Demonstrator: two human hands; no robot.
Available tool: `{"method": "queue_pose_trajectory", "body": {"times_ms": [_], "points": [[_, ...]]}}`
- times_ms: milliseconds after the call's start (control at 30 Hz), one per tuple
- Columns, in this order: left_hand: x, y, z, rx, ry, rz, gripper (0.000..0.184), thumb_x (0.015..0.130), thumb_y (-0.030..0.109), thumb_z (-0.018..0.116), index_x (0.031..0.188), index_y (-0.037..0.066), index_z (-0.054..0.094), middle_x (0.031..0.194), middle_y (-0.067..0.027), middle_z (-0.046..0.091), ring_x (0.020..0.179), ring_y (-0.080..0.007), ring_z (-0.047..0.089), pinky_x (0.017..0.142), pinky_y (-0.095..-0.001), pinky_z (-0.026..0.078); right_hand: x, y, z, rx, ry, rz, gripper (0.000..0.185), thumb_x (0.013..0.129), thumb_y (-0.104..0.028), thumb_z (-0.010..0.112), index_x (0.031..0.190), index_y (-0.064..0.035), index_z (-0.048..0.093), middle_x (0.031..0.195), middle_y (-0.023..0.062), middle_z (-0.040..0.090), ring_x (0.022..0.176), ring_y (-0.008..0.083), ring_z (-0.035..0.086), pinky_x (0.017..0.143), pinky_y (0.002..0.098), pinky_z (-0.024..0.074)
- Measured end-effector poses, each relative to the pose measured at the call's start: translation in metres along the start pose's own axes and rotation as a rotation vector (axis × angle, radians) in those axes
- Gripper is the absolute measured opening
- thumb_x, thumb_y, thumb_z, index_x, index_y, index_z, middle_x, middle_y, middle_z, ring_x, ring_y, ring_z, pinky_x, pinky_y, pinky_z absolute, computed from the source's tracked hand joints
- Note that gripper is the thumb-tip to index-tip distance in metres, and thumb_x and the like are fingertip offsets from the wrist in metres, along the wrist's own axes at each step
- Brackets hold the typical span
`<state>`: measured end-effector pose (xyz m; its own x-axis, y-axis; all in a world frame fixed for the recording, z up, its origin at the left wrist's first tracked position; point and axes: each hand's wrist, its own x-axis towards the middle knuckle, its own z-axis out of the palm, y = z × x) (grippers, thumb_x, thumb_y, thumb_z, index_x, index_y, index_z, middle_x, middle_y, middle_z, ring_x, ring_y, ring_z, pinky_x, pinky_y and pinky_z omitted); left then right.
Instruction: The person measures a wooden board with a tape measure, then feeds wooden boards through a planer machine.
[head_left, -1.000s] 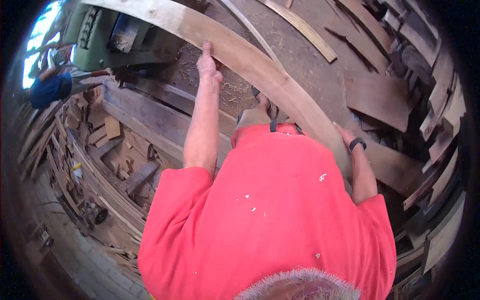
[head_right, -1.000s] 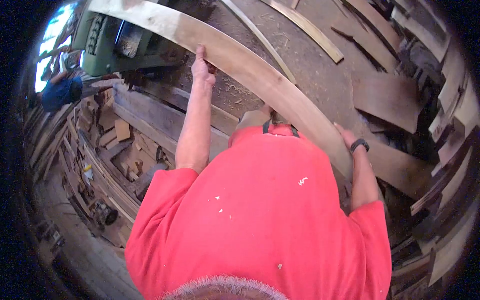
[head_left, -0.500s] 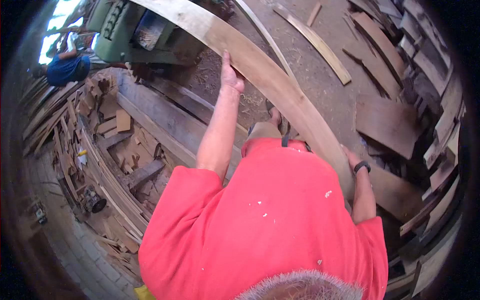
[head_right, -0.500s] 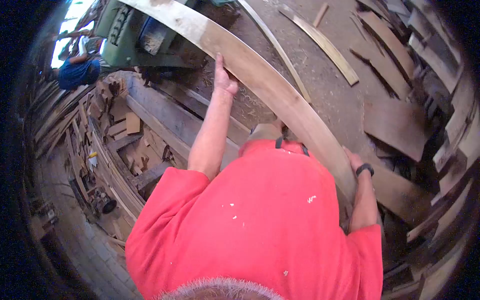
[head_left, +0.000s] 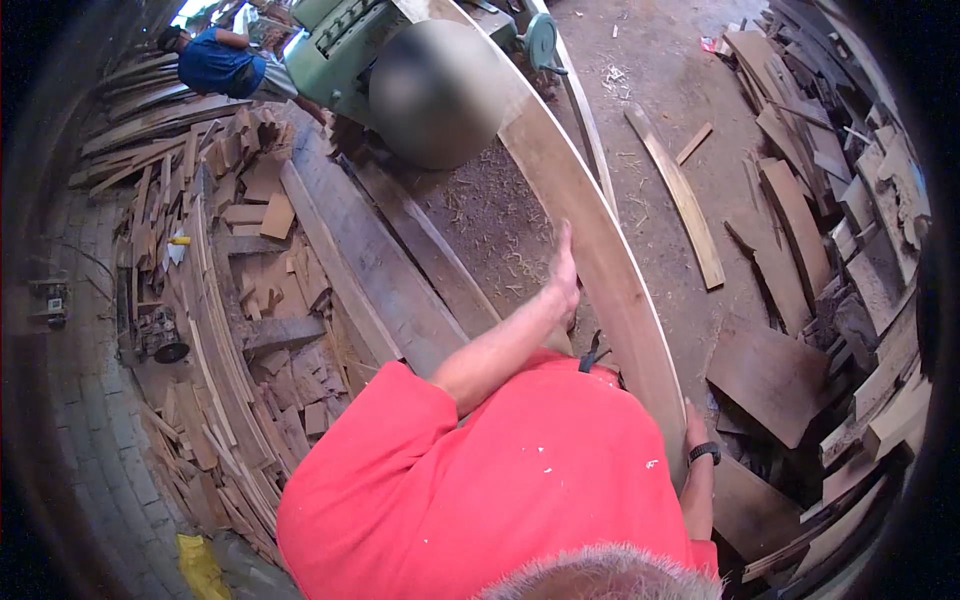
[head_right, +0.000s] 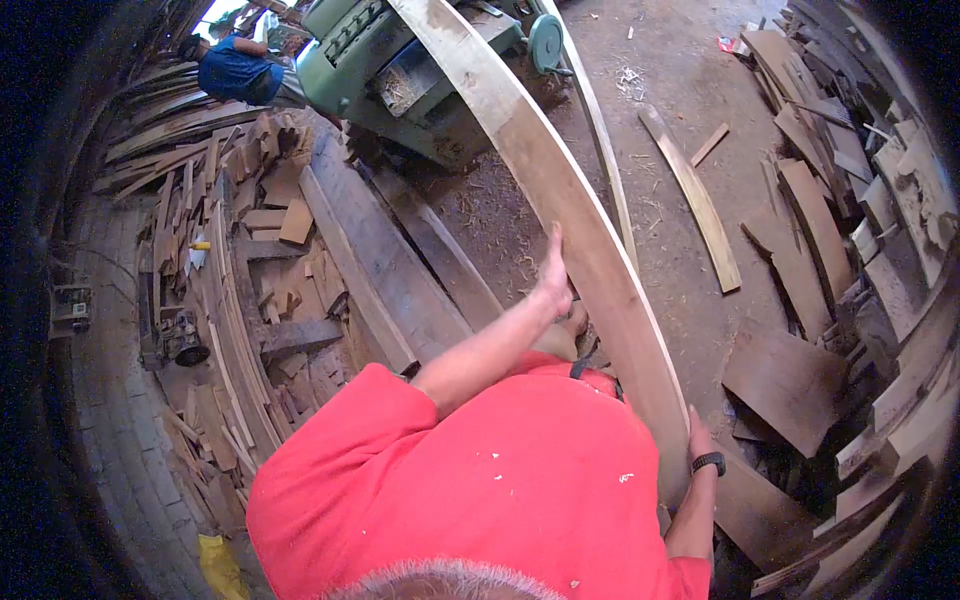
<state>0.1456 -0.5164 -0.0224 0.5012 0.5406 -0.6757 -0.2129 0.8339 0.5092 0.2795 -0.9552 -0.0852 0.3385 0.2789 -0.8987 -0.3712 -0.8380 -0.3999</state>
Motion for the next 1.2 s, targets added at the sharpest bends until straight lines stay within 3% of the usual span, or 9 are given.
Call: {"method": "queue_pose_trajectory", "body": {"times_ms": [267, 333, 433, 567, 900, 1067, 1133, 1167, 1200], "points": [[-0.018, -0.026, 0.014, -0.191, -0.153, -0.037, 0.101, 0.077, 0.085, 0.04, 0.145, 0.01, 0.035, 0.143, -0.0117, 0.046, 0.129, -0.0288, 0.046, 0.109, -0.0471, 0.036, -0.045, -0.001, 0.005, -0.343, 0.309, -0.151, 0.069, 0.095, -0.054, 0.042, 0.122, 0.0085, 0.056, 0.117, 0.0338, 0.059, 0.11, 0.039, 0.058, 0.091, 0.044, 0.043], [-0.022, -0.024, 0.02, -0.187, -0.139, -0.01, 0.103, 0.075, 0.087, 0.039, 0.144, 0.011, 0.036, 0.141, -0.0115, 0.048, 0.128, -0.028, 0.047, 0.108, -0.0464, 0.038, -0.073, -0.025, 0.005, -0.224, 0.295, -0.108, 0.068, 0.094, -0.054, 0.045, 0.113, 0.0096, 0.06, 0.094, 0.0285, 0.066, 0.093, 0.0409, 0.063, 0.082, 0.0462, 0.0461], [-0.023, -0.023, 0.023, -0.202, -0.135, 0.045, 0.099, 0.068, 0.093, 0.036, 0.123, 0.014, 0.056, 0.109, -0.0068, 0.064, 0.105, -0.0241, 0.062, 0.098, -0.0434, 0.047, -0.085, -0.019, -0.014, -0.303, 0.143, -0.189, 0.064, 0.096, -0.051, 0.045, 0.108, 0.0095, 0.063, 0.104, 0.0272, 0.067, 0.1, 0.0377, 0.063, 0.085, 0.0433, 0.0454], [-0.004, -0.041, -0.008, -0.448, -0.588, -0.171, 0.072, 0.071, 0.081, 0.057, 0.089, 0.012, 0.055, 0.078, -0.0028, 0.052, 0.07, -0.019, 0.051, 0.073, -0.0365, 0.045, -0.052, 0.014, -0.018, -0.147, -0.039, 0.066, 0.062, 0.096, -0.051, 0.046, 0.116, 0.0044, 0.063, 0.105, 0.0166, 0.068, 0.096, 0.0281, 0.063, 0.087, 0.0376, 0.0462], [0.004, -0.065, -0.022, -0.516, -0.808, -0.121, 0.047, 0.083, 0.055, 0.058, 0.093, 0.009, 0.055, 0.086, -0.0048, 0.057, 0.085, -0.0229, 0.059, 0.088, -0.0401, 0.048, -0.063, 0.03, 0.011, -0.033, -0.09, 0.067, 0.061, 0.098, -0.049, 0.041, 0.119, 0.0037, 0.063, 0.114, 0.0146, 0.067, 0.106, 0.022, 0.059, 0.094, 0.0345, 0.0424], [-0.004, -0.015, -0.013, -0.264, -0.452, 0.018, 0.065, 0.079, 0.07, 0.046, 0.088, 0.007, 0.06, 0.081, -0.0093, 0.061, 0.076, -0.0269, 0.064, 0.074, -0.043, 0.055, -0.061, 0.031, 0.013, -0.134, -0.14, -0.078, 0.06, 0.099, -0.047, 0.041, 0.124, 0.0045, 0.059, 0.121, 0.0127, 0.063, 0.11, 0.021, 0.057, 0.096, 0.0341, 0.0427], [0.025, -0.001, -0.027, -0.252, -0.445, 0.029, 0.071, 0.078, 0.079, 0.043, 0.087, 0.01, 0.061, 0.079, -0.0065, 0.06, 0.072, -0.0252, 0.061, 0.07, -0.0411, 0.054, -0.059, 0.032, 0.019, 0.293, -0.308, 0.079, 0.059, 0.1, -0.048, 0.039, 0.127, 0.0012, 0.058, 0.124, 0.0117, 0.061, 0.112, 0.0204, 0.056, 0.098, 0.0347, 0.0421], [0.02, 0.008, -0.022, -0.342, -0.309, -0.004, 0.051, 0.086, 0.065, 0.049, 0.091, 0.016, 0.06, 0.086, -0.0019, 0.061, 0.072, -0.0226, 0.06, 0.069, -0.0401, 0.054, -0.077, 0.001, 0.017, -0.066, -0.23, -0.057, 0.06, 0.1, -0.05, 0.039, 0.13, -0.001, 0.056, 0.127, 0.01, 0.06, 0.113, 0.0199, 0.055, 0.1, 0.0354, 0.0417], [0.029, 0.01, -0.026, -0.577, -0.447, -0.19, 0.03, 0.091, 0.049, 0.056, 0.095, 0.02, 0.059, 0.09, 0.0014, 0.061, 0.071, -0.021, 0.059, 0.069, -0.039, 0.053, -0.064, 0.011, 0.016, 0.0, -0.236, 0.146, 0.059, 0.1, -0.048, 0.038, 0.134, -0.0011, 0.052, 0.129, 0.0116, 0.06, 0.118, 0.0228, 0.054, 0.106, 0.0356, 0.0363]]}}
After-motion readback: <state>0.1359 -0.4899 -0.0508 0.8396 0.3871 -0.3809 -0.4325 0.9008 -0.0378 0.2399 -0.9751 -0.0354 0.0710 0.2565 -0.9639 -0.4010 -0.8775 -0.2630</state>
